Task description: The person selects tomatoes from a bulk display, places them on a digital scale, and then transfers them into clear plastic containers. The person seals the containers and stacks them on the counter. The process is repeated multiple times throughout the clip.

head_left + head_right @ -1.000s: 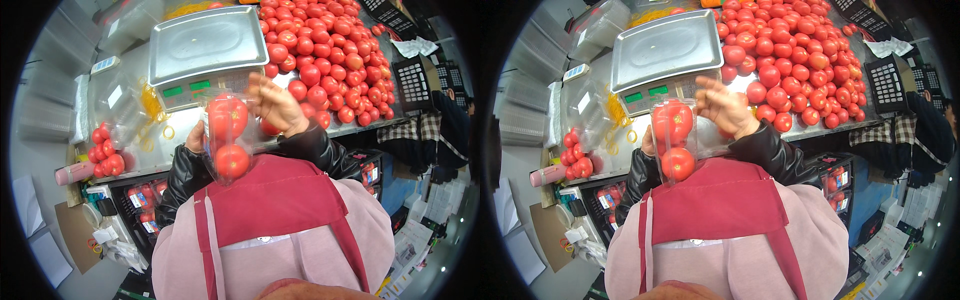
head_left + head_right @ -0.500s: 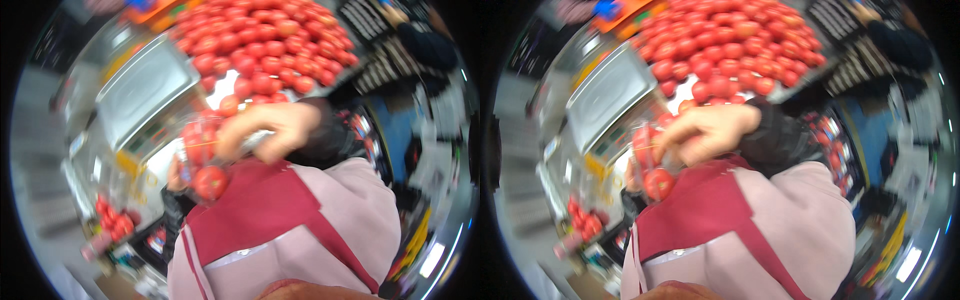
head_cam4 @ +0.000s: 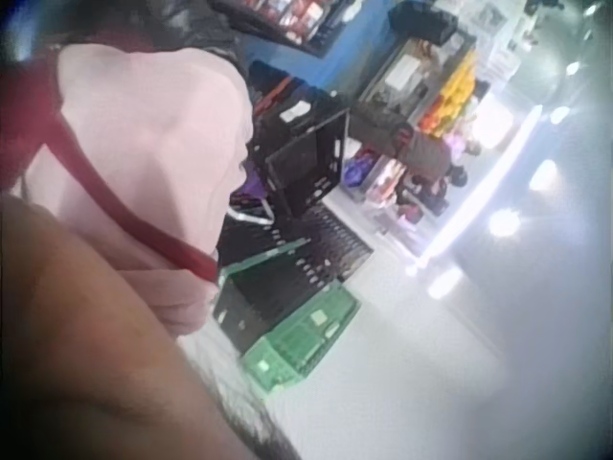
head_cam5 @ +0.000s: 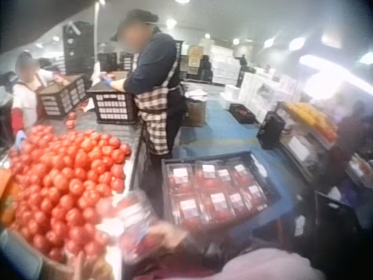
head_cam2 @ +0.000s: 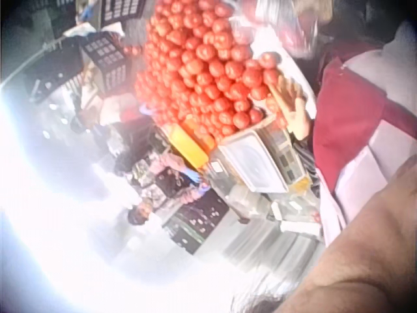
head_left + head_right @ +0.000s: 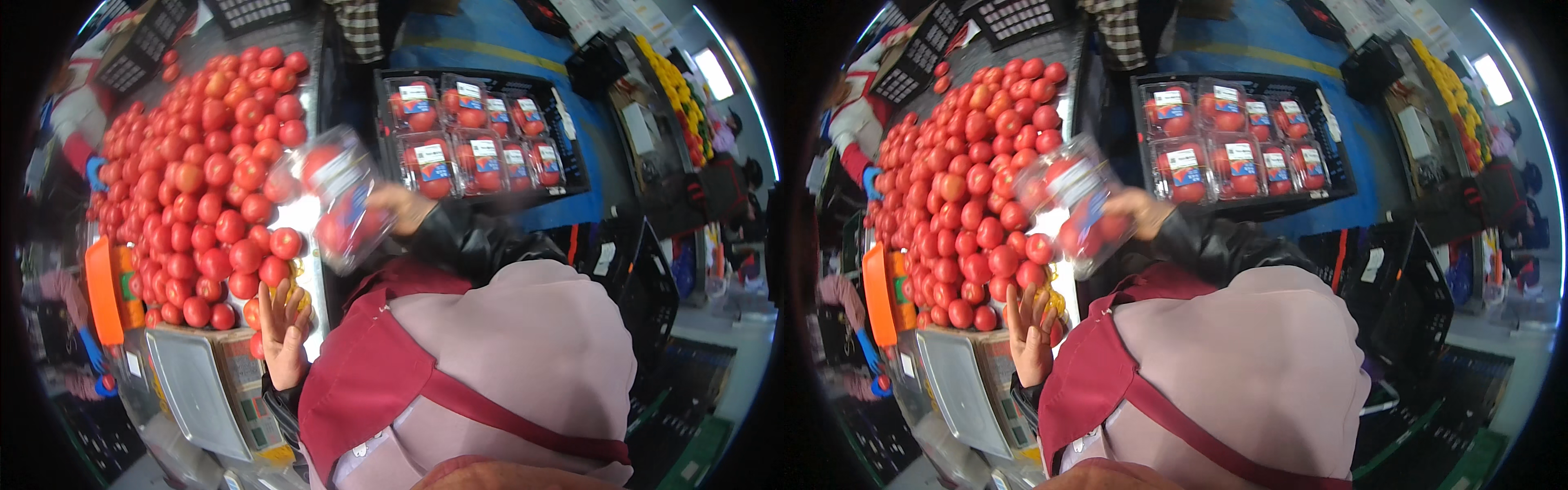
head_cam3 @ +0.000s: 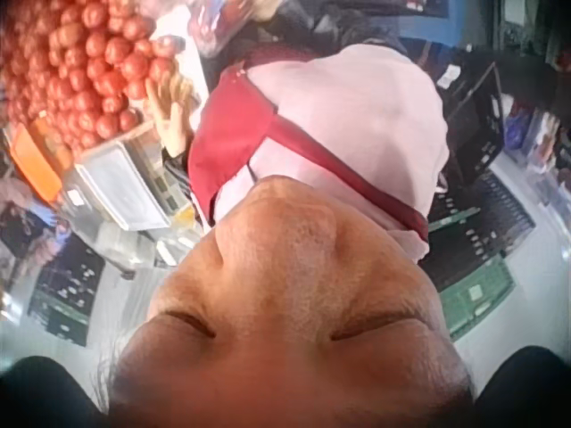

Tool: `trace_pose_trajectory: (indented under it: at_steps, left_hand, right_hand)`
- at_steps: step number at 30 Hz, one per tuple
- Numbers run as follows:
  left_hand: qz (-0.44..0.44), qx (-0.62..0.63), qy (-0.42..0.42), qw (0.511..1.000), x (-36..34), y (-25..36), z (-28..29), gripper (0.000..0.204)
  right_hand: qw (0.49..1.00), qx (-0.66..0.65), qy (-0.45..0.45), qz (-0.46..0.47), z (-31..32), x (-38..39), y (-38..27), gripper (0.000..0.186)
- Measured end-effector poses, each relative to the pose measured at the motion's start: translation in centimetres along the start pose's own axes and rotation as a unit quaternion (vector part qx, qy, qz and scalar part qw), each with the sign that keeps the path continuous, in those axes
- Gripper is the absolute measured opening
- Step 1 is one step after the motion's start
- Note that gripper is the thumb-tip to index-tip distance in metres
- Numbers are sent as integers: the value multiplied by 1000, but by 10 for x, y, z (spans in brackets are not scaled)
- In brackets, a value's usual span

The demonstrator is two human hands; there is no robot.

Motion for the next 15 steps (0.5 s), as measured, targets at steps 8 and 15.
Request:
trace_pose_trajectory:
  at_steps: [8, 15]
  left_hand:
    - [105, 96, 39, 989, 2, -60, 23, 52]
    - [155, 54, 85, 983, -1, -64, 19, 48]
  right_hand:
    - [840, 129, 444, 283, 183, 174, -234, 49]
    - [472, 827, 306, 2, 344, 237, -329, 49]
Point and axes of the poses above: each hand's wrist, its own x-axis away from the middle knuckle, its own z-axis out of the back of the hand, y = z × x, the point moved 5 cm from there along -x, towards the middle knuckle, and after that the axes turned 12 degrees about -x, right-handed, at the moved point
